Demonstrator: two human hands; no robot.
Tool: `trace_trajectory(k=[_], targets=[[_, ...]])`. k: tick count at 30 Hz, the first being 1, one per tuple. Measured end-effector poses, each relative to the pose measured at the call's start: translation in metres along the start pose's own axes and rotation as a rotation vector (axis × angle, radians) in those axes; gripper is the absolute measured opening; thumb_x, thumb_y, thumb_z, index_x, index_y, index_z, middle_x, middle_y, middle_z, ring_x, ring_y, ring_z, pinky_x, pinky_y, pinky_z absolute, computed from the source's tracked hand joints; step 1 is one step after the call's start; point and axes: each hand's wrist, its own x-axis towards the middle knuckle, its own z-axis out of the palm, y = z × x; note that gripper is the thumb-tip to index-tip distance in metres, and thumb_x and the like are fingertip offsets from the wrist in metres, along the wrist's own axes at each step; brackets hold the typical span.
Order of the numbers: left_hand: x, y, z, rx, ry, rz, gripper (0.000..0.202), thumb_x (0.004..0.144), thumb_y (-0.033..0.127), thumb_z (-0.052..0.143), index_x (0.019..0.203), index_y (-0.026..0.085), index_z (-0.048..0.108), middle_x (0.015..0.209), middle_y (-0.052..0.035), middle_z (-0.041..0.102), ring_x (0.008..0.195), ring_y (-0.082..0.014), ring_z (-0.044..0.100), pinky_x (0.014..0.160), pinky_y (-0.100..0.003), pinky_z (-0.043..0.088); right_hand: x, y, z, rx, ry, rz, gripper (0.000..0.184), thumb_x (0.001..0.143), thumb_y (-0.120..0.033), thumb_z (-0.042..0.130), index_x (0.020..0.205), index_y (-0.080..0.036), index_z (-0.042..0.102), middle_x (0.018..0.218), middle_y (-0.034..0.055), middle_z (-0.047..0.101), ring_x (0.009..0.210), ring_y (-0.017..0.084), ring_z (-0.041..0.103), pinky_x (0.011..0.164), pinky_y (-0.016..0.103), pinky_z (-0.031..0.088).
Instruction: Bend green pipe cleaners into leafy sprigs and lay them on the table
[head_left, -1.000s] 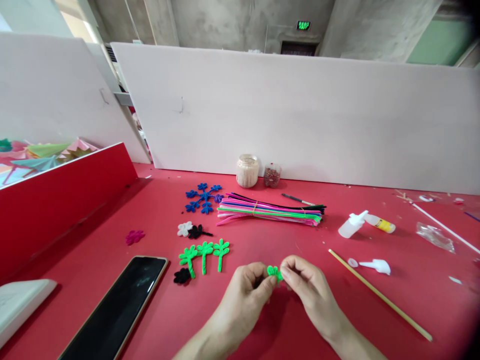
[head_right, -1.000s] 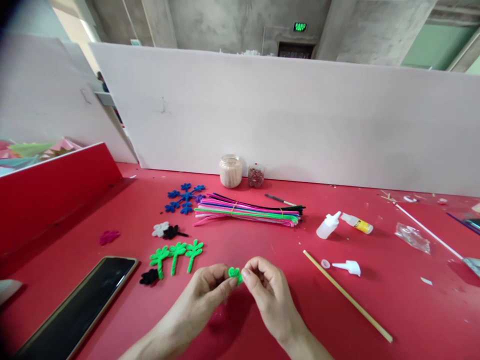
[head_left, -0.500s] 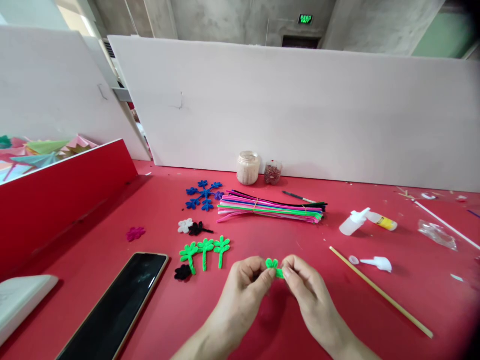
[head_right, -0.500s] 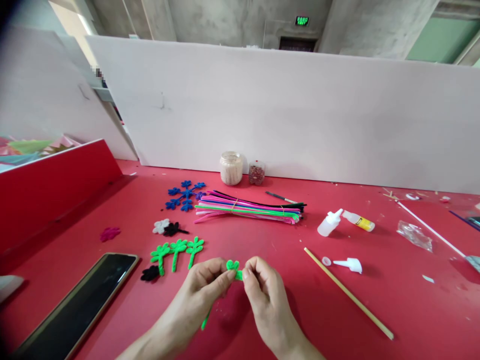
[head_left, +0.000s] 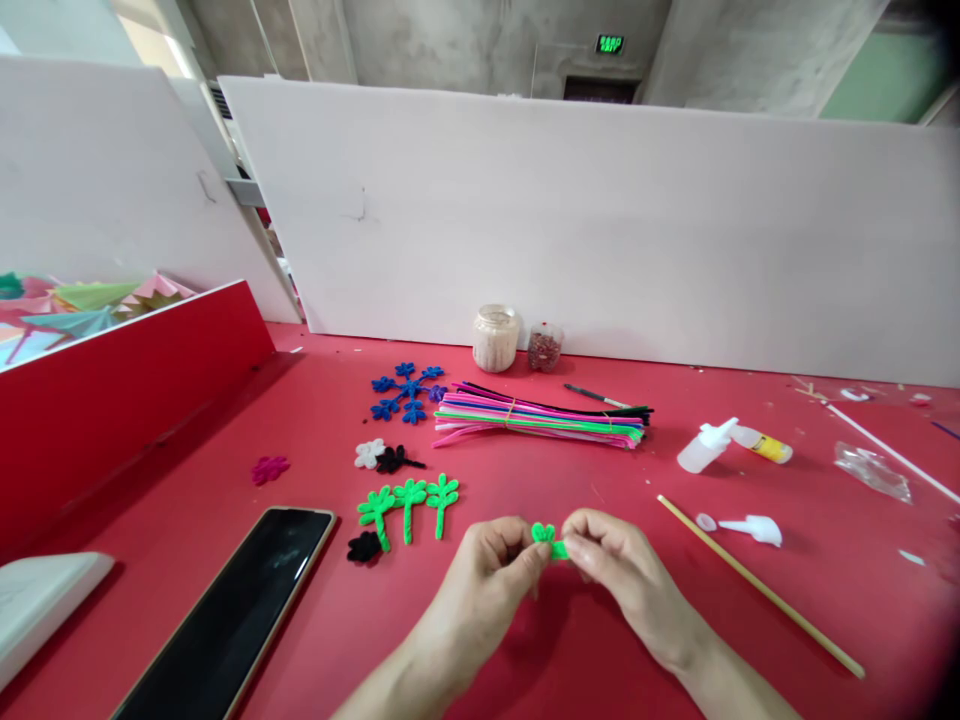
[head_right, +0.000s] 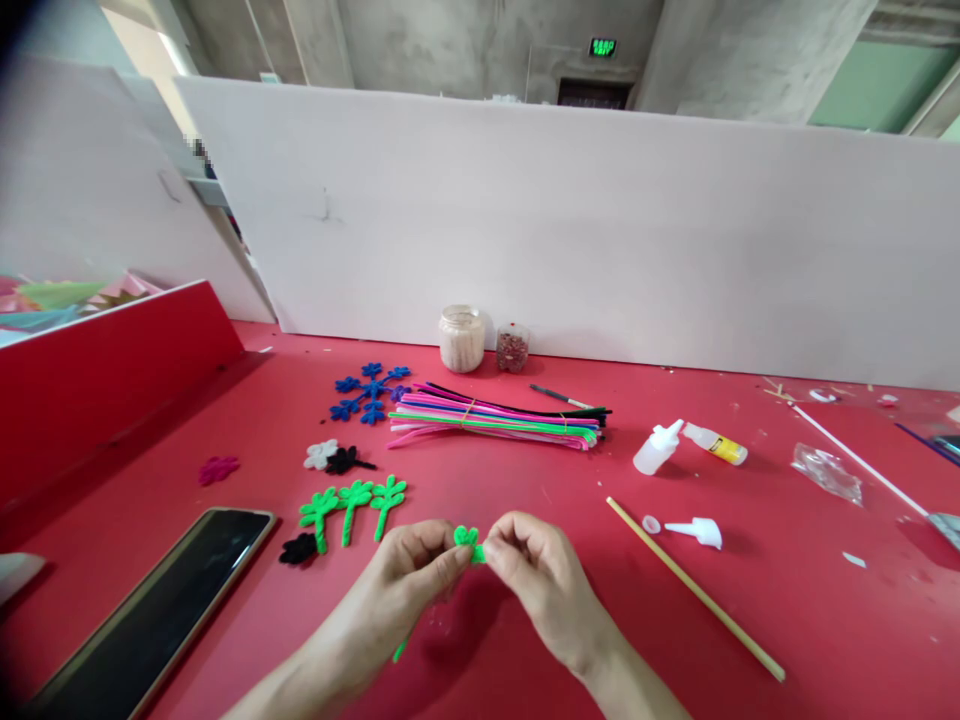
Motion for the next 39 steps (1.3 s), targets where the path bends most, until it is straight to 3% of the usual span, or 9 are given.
trace_trajectory(k=[5,12,23,28,32,39], targets=[[-0.0005,-0.0012,0.0005,-0.064,-0.019,-0.039,0.027,0.072,0.032,0.054,0.052,0.014,0.048,0.047,0.0042,0.04,0.046,-0.0069,0.03,0.045,-0.021,0.021,-0.0006,-0.0004,0.0009,-0.106,-0.025,-0.035,0.018,0.08,-0.027,0.044,0.064,-0.018,0.042,0.058,-0.0048,0.031,0.053,0.01,0.029,0.051,0.022,0.03],[-0.0037,0.0021,-0.0006,-0.207,-0.043,-0.066,0.024,0.071,0.031,0.056,0.054,0.014,0.051,0.047,0.0036,0.043,0.045,-0.0071,0.034,0.046,-0.022,0.023,-0.0039,-0.0006,0.0034,-0.096,-0.084,-0.043,0.022,0.085,-0.034,0.036,0.07,-0.019,0.041,0.06,-0.0047,0.029,0.054,0.01,0.028,0.052,0.021,0.031],[-0.0032,-0.0002,-0.0011,-0.215,-0.064,-0.06,0.019,0.071,0.027,0.056,0.058,0.014,0.054,0.047,0.0033,0.046,0.044,-0.0066,0.032,0.045,-0.022,0.02,-0.0042,-0.0041,-0.0001,-0.017,-0.181,-0.017,0.022,0.085,-0.034,0.035,0.07,-0.019,0.04,0.061,-0.0052,0.028,0.055,0.01,0.027,0.052,0.022,0.028],[-0.0041,0.0051,-0.0009,-0.086,-0.075,-0.02,0.024,0.07,0.032,0.057,0.056,0.013,0.052,0.046,0.0048,0.041,0.044,-0.0069,0.029,0.045,-0.022,0.02,-0.0019,-0.0038,-0.0054,-0.06,-0.217,-0.01,0.019,0.085,-0.033,0.037,0.071,-0.019,0.04,0.06,-0.0054,0.026,0.055,0.01,0.025,0.051,0.022,0.026],[-0.0041,0.0058,-0.0009,0.053,-0.068,0.071,0.024,0.074,0.032,0.052,0.059,0.014,0.05,0.051,0.0047,0.037,0.05,-0.0082,0.03,0.047,-0.022,0.022,-0.0011,-0.0041,-0.0054,-0.14,-0.168,-0.076,0.018,0.083,-0.03,0.039,0.069,-0.019,0.04,0.061,-0.0051,0.028,0.056,0.011,0.028,0.052,0.022,0.027],[-0.0048,0.0063,0.0043,0.141,-0.056,0.094,0.024,0.074,0.027,0.048,0.054,0.016,0.04,0.052,0.0062,0.027,0.05,-0.0081,0.024,0.046,-0.022,0.021,0.0,-0.0027,-0.0024,-0.259,-0.087,-0.196,0.016,0.079,-0.018,0.043,0.064,-0.019,0.039,0.062,-0.0039,0.037,0.059,0.011,0.037,0.056,0.022,0.032]])
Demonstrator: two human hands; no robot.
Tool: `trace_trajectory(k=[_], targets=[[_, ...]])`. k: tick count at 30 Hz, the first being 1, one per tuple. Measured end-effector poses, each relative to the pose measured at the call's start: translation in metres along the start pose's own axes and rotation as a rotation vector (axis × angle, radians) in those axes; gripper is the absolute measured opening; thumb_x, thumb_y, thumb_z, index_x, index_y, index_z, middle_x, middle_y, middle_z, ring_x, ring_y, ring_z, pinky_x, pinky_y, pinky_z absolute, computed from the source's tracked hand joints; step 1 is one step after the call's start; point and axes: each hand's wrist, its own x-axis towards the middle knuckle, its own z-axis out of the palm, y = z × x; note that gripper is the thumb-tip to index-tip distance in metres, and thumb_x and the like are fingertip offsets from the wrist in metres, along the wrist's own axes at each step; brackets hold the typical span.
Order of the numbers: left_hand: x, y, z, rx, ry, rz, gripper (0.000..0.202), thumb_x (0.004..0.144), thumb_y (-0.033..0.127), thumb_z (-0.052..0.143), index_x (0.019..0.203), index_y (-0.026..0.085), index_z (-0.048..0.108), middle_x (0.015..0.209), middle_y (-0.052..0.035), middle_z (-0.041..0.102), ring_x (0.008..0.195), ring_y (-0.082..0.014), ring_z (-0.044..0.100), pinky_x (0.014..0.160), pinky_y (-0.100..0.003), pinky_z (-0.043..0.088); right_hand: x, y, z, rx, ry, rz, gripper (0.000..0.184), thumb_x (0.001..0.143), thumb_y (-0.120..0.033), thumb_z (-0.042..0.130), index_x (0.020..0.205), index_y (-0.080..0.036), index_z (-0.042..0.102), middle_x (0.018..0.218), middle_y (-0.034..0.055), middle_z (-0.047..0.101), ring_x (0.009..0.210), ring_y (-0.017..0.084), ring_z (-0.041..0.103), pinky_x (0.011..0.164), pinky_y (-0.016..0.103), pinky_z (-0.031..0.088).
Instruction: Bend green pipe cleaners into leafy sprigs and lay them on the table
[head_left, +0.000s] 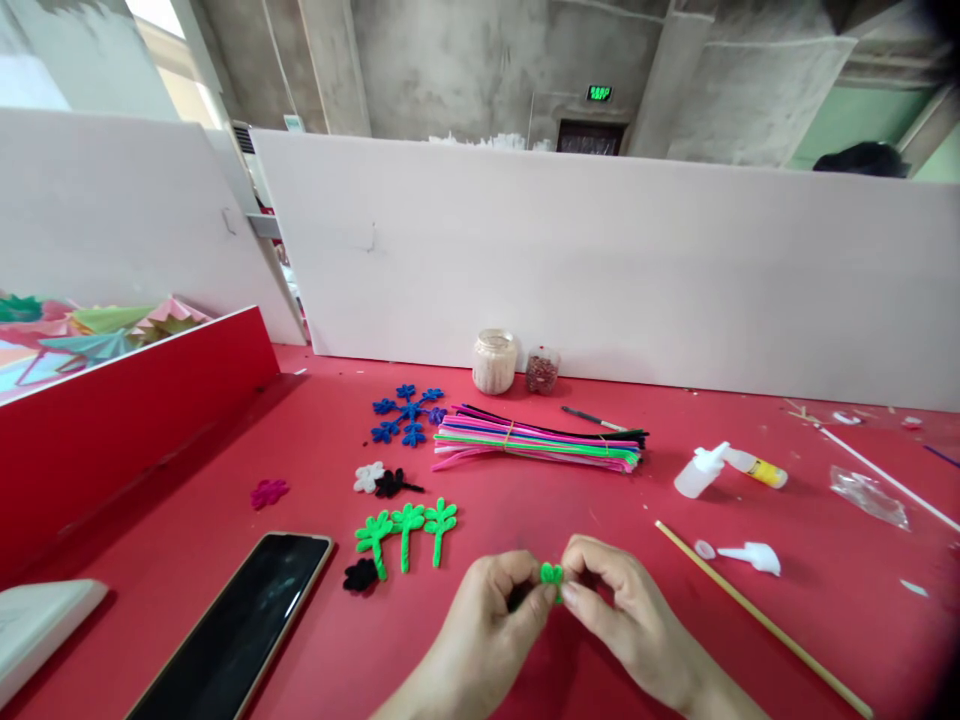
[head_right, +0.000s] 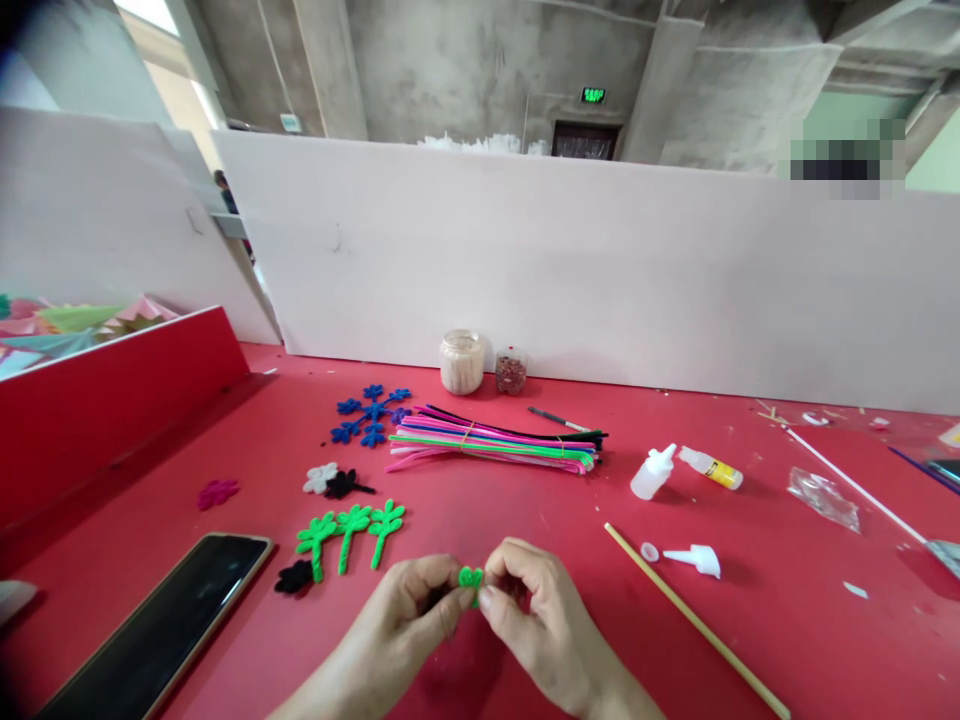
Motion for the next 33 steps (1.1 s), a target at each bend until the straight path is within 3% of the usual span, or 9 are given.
trace_trajectory(k=[7,14,20,24,33], targets=[[0.0001,-0.0063,0.003,0.036,0.056,0.056,0.02,0.074,0.024,0.045,0.057,0.015,0.043,0.055,0.0044,0.03,0.054,-0.0095,0.028,0.049,-0.023,0.024,0.0002,0.0006,0.0019,-0.003,0.026,-0.012,0.015,0.078,-0.016,0.042,0.064,-0.019,0.039,0.061,-0.0039,0.038,0.059,0.011,0.039,0.056,0.021,0.034],[0.0042,-0.0054,-0.0005,-0.047,0.031,0.006,0.022,0.073,0.029,0.047,0.056,0.017,0.04,0.053,0.0055,0.029,0.051,-0.0088,0.026,0.047,-0.023,0.022,-0.0001,-0.0018,0.0025,-0.105,0.021,-0.041,0.012,0.077,-0.014,0.044,0.067,-0.019,0.04,0.062,-0.0036,0.04,0.058,0.011,0.041,0.055,0.021,0.035],[0.0048,-0.0078,0.0034,0.08,0.115,0.084,0.028,0.074,0.024,0.044,0.051,0.019,0.03,0.052,0.0064,0.023,0.051,-0.0088,0.023,0.046,-0.023,0.02,-0.001,0.0014,0.007,-0.106,0.057,-0.003,0.013,0.08,-0.019,0.041,0.067,-0.019,0.037,0.061,-0.0043,0.035,0.055,0.011,0.038,0.052,0.021,0.033],[0.0036,-0.0071,0.0035,0.137,0.141,0.102,0.026,0.075,0.024,0.042,0.052,0.019,0.031,0.053,0.0057,0.025,0.052,-0.0095,0.024,0.048,-0.023,0.021,-0.0005,0.0012,0.0083,-0.093,0.069,0.006,0.013,0.081,-0.022,0.04,0.069,-0.019,0.039,0.061,-0.0042,0.036,0.056,0.011,0.038,0.052,0.021,0.033],[0.0009,-0.0001,0.0027,0.136,0.109,0.055,0.029,0.075,0.028,0.044,0.05,0.019,0.032,0.052,0.0061,0.024,0.05,-0.0092,0.023,0.048,-0.023,0.019,-0.0002,0.0033,0.0044,-0.049,0.094,0.009,0.016,0.082,-0.022,0.04,0.066,-0.019,0.038,0.061,-0.0044,0.035,0.057,0.011,0.036,0.053,0.021,0.033]])
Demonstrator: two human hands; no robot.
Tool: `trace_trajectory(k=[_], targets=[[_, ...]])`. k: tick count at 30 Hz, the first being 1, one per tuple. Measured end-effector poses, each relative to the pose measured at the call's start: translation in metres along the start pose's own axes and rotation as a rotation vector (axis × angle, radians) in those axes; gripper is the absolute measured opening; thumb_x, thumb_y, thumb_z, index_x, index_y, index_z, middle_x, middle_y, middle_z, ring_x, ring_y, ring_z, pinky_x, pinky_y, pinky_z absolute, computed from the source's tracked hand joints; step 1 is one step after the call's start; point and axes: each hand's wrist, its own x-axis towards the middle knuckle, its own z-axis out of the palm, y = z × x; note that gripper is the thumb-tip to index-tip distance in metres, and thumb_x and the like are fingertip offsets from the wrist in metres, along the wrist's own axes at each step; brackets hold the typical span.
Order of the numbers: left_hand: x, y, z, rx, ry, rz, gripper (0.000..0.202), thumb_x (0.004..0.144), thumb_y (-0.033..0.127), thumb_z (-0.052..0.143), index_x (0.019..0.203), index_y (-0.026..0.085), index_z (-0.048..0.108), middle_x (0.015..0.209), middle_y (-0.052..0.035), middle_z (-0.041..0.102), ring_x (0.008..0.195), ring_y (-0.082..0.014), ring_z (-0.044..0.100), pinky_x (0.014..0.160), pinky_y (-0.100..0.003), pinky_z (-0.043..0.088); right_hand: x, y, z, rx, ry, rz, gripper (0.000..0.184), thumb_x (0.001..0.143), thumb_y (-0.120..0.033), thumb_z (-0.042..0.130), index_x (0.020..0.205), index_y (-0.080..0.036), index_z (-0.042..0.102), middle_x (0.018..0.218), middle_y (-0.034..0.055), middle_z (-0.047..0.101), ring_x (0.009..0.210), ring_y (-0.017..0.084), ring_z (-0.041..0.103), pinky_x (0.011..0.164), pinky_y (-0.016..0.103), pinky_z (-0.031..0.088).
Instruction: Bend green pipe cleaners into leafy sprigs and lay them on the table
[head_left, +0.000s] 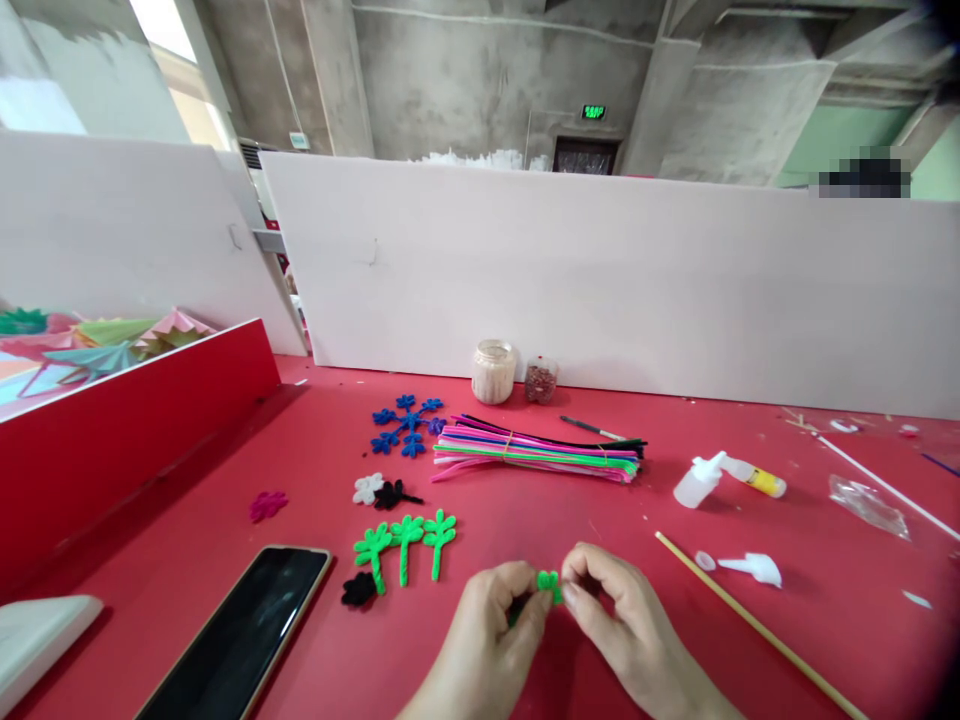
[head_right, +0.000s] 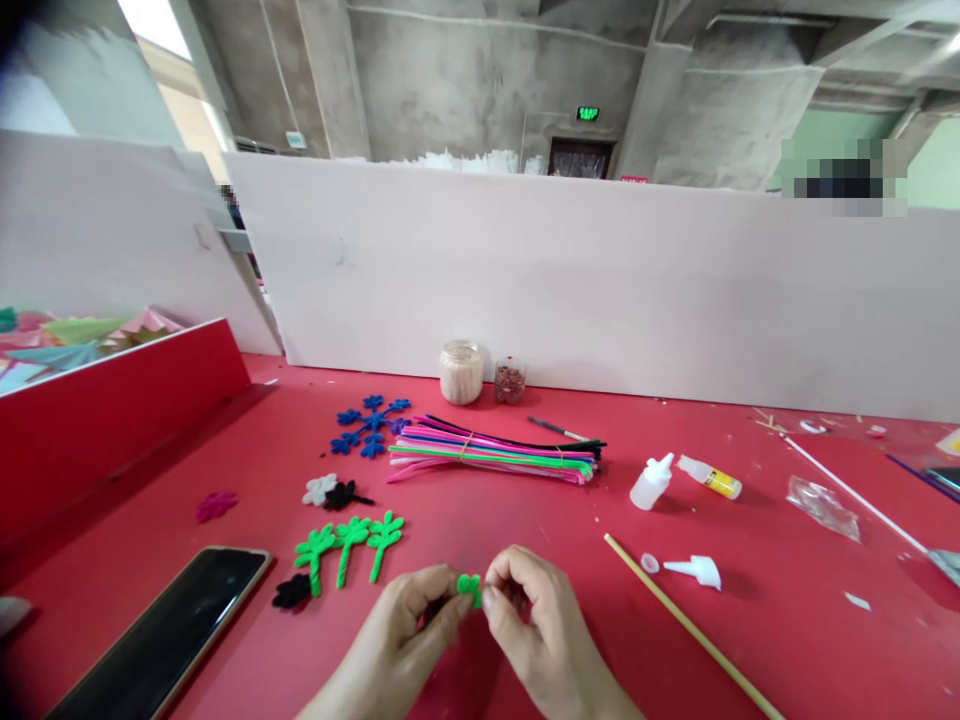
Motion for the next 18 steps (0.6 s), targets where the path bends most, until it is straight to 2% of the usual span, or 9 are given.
trace_trajectory(k=[5,9,12,16,18], targets=[[0.0,-0.002,0.001,-0.063,-0.009,-0.024,0.026,0.074,0.027,0.045,0.052,0.017,0.038,0.049,0.0052,0.031,0.049,-0.0089,0.027,0.046,-0.023,0.021,0.002,0.003,0.004,0.124,-0.007,0.094,0.019,0.082,-0.023,0.04,0.063,-0.019,0.037,0.057,-0.0058,0.03,0.052,0.009,0.03,0.049,0.02,0.03],[0.003,-0.009,-0.001,-0.203,-0.034,-0.096,0.026,0.072,0.029,0.049,0.051,0.016,0.042,0.044,0.0063,0.033,0.043,-0.0068,0.025,0.043,-0.022,0.019,0.002,0.0,-0.001,0.111,0.006,0.096,0.013,0.083,-0.026,0.04,0.074,-0.018,0.047,0.064,-0.0031,0.043,0.058,0.011,0.042,0.054,0.021,0.037],[0.004,-0.013,-0.004,-0.327,-0.047,-0.138,0.026,0.072,0.03,0.053,0.052,0.015,0.044,0.043,0.007,0.033,0.041,-0.0056,0.024,0.042,-0.021,0.017,0.0,-0.003,-0.008,-0.03,0.06,-0.028,0.011,0.083,-0.023,0.043,0.088,-0.019,0.051,0.079,0.0015,0.052,0.068,0.013,0.05,0.062,0.023,0.042],[0.003,-0.009,-0.005,-0.465,-0.062,-0.182,0.023,0.07,0.029,0.057,0.056,0.013,0.049,0.043,0.0072,0.035,0.04,-0.0045,0.024,0.04,-0.02,0.016,-0.003,0.001,-0.01,-0.341,0.087,-0.324,0.018,0.078,-0.016,0.049,0.095,-0.02,0.053,0.084,0.0044,0.054,0.073,0.015,0.052,0.068,0.027,0.044],[0.003,-0.007,-0.005,-0.501,-0.078,-0.201,0.023,0.069,0.029,0.058,0.056,0.013,0.049,0.044,0.0073,0.035,0.04,-0.004,0.023,0.04,-0.02,0.016,-0.003,0.005,-0.009,-0.485,0.088,-0.429,0.021,0.078,-0.014,0.049,0.097,-0.02,0.055,0.084,0.005,0.055,0.076,0.016,0.053,0.069,0.028,0.044]])
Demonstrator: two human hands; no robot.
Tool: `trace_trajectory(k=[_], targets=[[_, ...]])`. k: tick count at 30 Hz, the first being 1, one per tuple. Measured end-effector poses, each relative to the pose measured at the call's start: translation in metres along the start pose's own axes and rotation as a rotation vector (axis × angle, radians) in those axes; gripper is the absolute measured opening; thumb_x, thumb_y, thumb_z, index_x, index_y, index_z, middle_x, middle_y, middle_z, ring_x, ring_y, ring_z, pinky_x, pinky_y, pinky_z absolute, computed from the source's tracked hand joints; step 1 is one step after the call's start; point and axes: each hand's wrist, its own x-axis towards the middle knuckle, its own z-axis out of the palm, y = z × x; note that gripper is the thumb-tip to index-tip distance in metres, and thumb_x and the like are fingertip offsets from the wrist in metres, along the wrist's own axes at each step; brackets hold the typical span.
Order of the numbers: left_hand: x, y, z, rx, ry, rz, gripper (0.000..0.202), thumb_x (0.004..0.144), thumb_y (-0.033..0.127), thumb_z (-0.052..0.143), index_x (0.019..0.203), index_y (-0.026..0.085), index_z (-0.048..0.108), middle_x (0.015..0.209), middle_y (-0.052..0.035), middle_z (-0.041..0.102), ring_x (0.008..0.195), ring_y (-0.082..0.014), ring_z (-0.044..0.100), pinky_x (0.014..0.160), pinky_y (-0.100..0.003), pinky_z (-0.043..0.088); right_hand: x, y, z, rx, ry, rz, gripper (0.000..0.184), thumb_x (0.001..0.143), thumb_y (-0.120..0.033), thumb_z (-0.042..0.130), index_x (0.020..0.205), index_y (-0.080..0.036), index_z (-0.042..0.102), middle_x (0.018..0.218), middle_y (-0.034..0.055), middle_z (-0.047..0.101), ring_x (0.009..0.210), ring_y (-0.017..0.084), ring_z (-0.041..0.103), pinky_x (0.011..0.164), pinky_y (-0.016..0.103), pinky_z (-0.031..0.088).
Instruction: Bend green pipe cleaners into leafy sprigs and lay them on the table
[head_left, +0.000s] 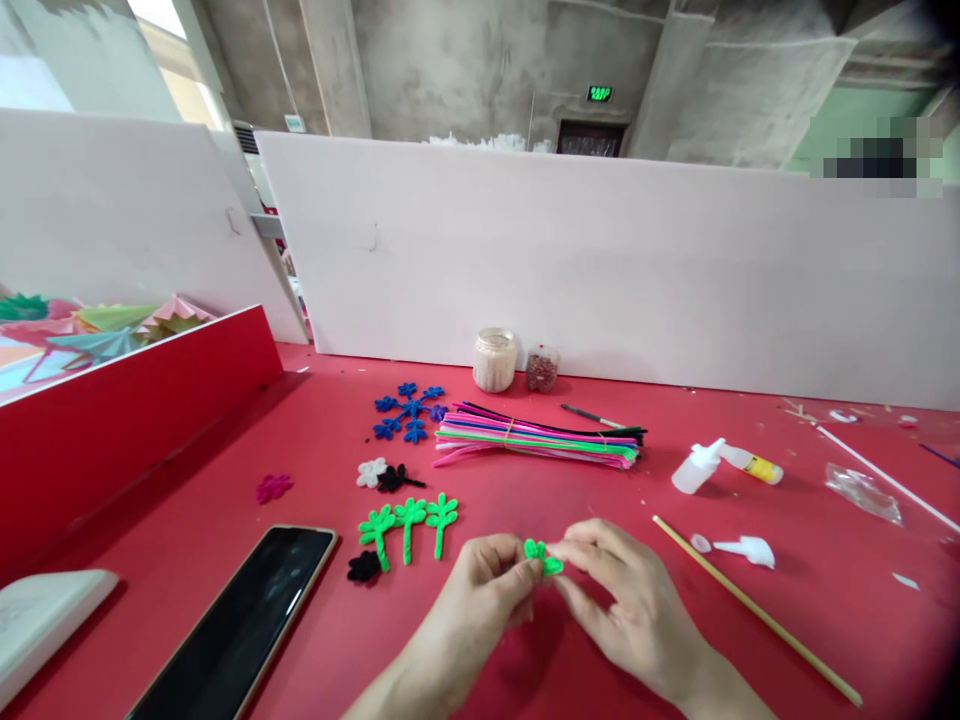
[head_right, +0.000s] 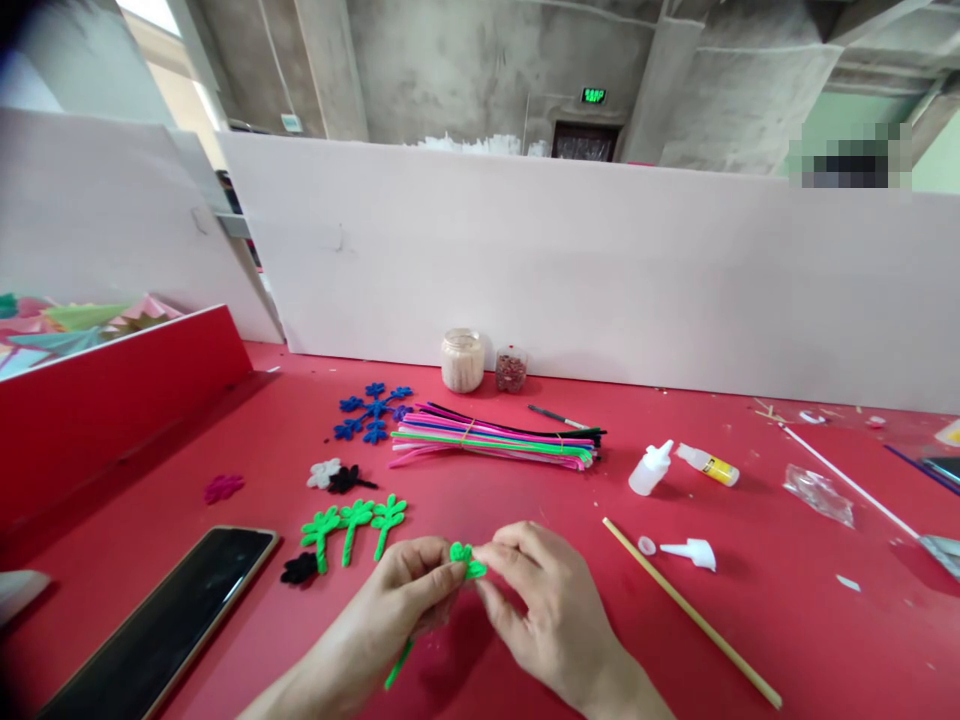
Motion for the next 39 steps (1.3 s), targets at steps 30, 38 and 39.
trace_trajectory(k=[30,38,39], targets=[[-0.017,0.018,0.01,0.993,-0.299,0.449,0.019,0.065,0.003,0.041,0.053,0.017,0.04,0.058,0.0006,0.043,0.054,-0.0106,0.032,0.057,-0.026,0.026,-0.004,-0.008,-0.005,1.195,-0.462,0.989,0.028,0.065,-0.042,0.054,0.061,-0.018,0.041,0.049,-0.0079,0.03,0.043,0.005,0.022,0.04,0.017,0.018],[0.001,-0.004,0.0,-0.031,-0.051,0.014,0.024,0.072,0.031,0.054,0.057,0.015,0.044,0.046,0.007,0.034,0.041,-0.0049,0.023,0.042,-0.021,0.016,0.026,-0.014,-0.021,0.55,-0.262,0.488,0.011,0.079,-0.024,0.048,0.08,-0.016,0.055,0.068,-0.0007,0.051,0.062,0.011,0.046,0.056,0.022,0.038],[0.001,-0.004,-0.001,-0.097,-0.055,-0.011,0.023,0.071,0.03,0.056,0.057,0.014,0.045,0.045,0.0066,0.037,0.041,-0.0045,0.024,0.042,-0.02,0.015,0.027,-0.016,-0.023,0.474,-0.236,0.425,0.011,0.08,-0.022,0.046,0.083,-0.016,0.055,0.072,0.0007,0.053,0.064,0.012,0.048,0.058,0.023,0.04]])
